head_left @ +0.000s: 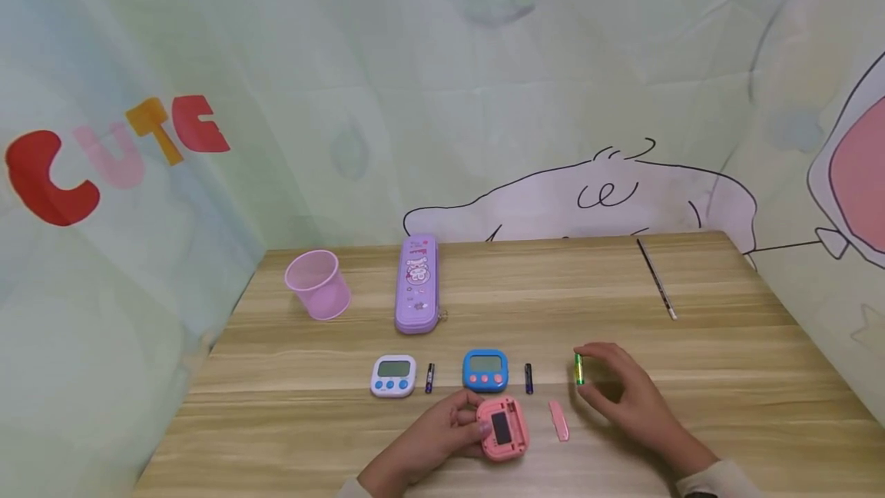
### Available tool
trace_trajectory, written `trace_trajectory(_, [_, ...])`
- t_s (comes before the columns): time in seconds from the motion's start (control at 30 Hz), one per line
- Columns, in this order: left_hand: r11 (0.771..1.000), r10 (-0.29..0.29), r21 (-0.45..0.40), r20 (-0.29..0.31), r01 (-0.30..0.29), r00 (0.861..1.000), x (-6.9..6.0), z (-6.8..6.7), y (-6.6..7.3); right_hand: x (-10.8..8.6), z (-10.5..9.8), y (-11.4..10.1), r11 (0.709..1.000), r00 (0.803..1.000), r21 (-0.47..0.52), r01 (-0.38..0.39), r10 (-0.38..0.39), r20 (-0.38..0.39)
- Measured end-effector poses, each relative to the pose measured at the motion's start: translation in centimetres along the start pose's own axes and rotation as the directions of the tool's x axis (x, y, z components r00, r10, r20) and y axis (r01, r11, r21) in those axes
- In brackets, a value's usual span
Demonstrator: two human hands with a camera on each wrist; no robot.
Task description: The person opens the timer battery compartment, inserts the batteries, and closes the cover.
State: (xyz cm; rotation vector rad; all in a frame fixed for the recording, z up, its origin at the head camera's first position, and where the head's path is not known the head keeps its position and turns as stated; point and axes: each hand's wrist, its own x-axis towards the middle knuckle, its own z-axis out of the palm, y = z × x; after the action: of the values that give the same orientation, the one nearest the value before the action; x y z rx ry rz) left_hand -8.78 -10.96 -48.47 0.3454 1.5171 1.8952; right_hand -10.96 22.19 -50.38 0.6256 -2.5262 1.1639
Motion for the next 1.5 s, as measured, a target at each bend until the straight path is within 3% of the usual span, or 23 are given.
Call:
trace_trajectory(0.43, [1.000,0.003,-0.005,0.001,-0.003,1.000,-0.1,0.0,-0.2,0.1,1.6,-1.8,0.993,0.996,0.105,0.062,-0.068,0.055])
trace_trajectory(0.73, [1.000,0.019,0.002,0.015,-0.019,1.000,0.0,0.0,-0.4,-0.1,2.7,-3.1,0.987,0.993,0.152,0.046,-0.062,0.105])
trace_trajectory(1.17, [1.000,0.003,0.013,0.012,-0.003,1.000,0.0,-0.1,0.0,-0.1,4.0,-6.2,0.954,0.984,0.282,0.104,-0.140,0.111])
trace_trajectory(1.27, [1.000,0.012,0.006,0.018,-0.012,1.000,0.0,-0.1,-0.1,0.1,3.8,-7.8,0.935,0.978,0.325,0.141,-0.182,0.099])
trace_trajectory(1.37, [1.000,0.017,-0.002,0.020,-0.017,1.000,-0.1,-0.1,-0.1,0.3,3.6,-8.9,0.892,0.967,0.416,0.175,-0.235,0.098])
trace_trajectory(1.5, [1.000,0.017,-0.001,0.019,-0.017,1.000,-0.1,-0.1,-0.1,0.1,4.2,-8.5,0.853,0.958,0.493,0.173,-0.261,0.116])
